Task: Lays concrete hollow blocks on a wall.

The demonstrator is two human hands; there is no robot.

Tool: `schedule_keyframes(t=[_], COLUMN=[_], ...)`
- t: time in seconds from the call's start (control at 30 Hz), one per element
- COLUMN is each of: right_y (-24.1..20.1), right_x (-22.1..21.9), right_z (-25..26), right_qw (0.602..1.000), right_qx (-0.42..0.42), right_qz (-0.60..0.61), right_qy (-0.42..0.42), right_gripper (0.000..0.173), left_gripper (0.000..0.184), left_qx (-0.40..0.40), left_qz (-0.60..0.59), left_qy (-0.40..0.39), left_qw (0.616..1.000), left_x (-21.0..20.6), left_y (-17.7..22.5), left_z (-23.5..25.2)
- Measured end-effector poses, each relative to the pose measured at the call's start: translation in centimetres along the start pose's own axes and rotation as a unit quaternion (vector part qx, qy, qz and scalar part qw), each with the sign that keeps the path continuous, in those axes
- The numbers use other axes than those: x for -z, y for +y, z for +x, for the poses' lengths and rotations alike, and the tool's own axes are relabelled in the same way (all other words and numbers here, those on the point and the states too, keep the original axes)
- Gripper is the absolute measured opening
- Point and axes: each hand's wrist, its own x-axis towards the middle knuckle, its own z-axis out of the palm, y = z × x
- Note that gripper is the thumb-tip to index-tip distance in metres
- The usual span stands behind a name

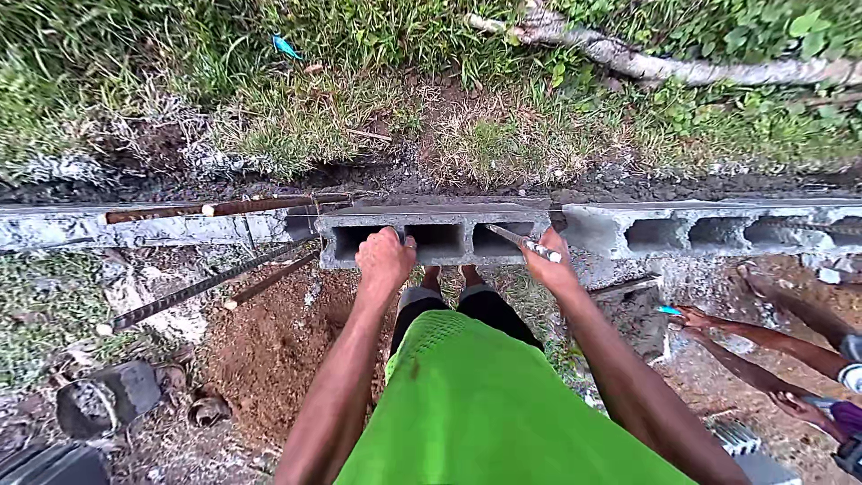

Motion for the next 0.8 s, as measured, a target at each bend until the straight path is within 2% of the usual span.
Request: schedule_keyframes(t=[0.2, 0.33, 0.47, 0.67, 0.8], right_y=[-0.3, 0.6, 0.6, 0.7, 1.3], right_x=[-0.2, -1.8, -1.6, -1.2, -2.4], right_z=[-0.2, 1.4, 1.3, 0.7, 0.7], right_qw=[1.0, 0.999, 0.999, 1.0, 0.999], right_qx=[-0.004, -0.016, -0.004, -0.008, -0.012], right_qz=[-0.01, -0.019, -0.023, -0.005, -0.01], right_qy=[0.02, 0.022, 0.024, 0.025, 0.038], right_gripper=[0.052, 0.055, 0.056, 0.051, 0.055], left_gripper=[0.044, 0.046, 0.043, 0.044, 0.046], left_qx=[-0.005, 0.032, -0.006, 0.007, 0.024], left_qz=[-0.006, 0.013, -0.014, 0.006, 0.009], left_qy=[0.016, -0.021, 0.026, 0.013, 0.008], left_qw=[1.0, 0.999, 1.0, 1.0, 1.0], left_x=[-0.2, -0.2, -0.9, -0.6, -1.5], left_y=[-0.2, 0.7, -0.1, 0.2, 0.1], left_z=[0.2, 1.6, 1.3, 0.7, 0.9])
